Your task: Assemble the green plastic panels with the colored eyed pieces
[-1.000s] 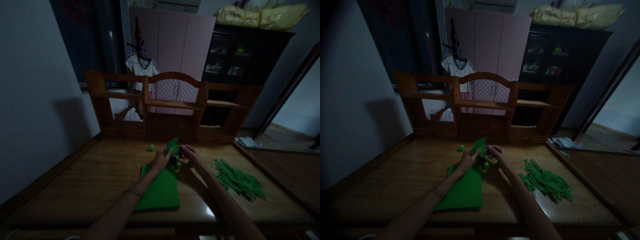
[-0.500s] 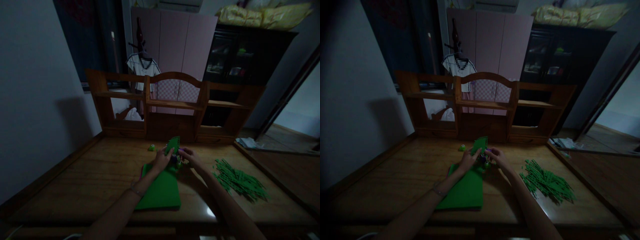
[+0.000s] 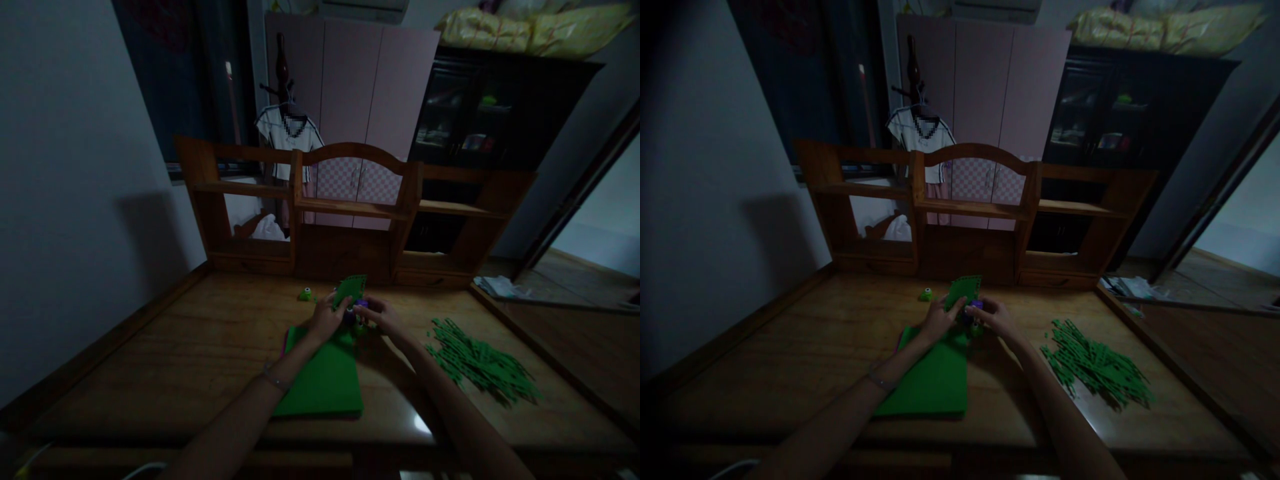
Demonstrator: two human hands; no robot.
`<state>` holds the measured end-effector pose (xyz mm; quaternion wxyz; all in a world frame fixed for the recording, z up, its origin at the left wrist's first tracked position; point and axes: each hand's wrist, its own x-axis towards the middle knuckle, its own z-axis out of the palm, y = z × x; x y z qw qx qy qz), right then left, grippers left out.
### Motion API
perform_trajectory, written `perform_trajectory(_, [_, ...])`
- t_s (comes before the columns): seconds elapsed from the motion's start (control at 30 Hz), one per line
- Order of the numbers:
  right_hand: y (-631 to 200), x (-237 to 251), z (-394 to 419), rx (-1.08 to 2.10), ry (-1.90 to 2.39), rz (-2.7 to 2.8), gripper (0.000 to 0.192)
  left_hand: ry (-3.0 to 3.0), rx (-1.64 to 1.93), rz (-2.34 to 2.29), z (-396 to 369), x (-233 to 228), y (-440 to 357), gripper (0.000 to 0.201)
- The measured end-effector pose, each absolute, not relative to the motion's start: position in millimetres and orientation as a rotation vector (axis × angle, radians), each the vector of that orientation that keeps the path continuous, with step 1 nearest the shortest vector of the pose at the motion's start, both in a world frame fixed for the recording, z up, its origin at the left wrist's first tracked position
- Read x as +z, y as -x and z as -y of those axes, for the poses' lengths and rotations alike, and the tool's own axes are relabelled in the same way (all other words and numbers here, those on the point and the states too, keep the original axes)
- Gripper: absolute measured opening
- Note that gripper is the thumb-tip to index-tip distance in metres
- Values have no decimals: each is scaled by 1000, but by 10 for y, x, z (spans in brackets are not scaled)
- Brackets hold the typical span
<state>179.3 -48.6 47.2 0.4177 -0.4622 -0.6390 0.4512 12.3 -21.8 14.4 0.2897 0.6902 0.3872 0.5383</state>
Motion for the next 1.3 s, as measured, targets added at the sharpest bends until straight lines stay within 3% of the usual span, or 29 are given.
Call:
perform_trajectory(0.5, [-1782, 451, 524, 1136, 1138, 1544, 37, -1863, 1438, -1055, 224, 144, -123, 27])
perform_trajectory(1.3, [-1778, 487, 528, 1115, 1209, 1550, 45, -2018, 1434, -1146, 230, 154, -104, 28])
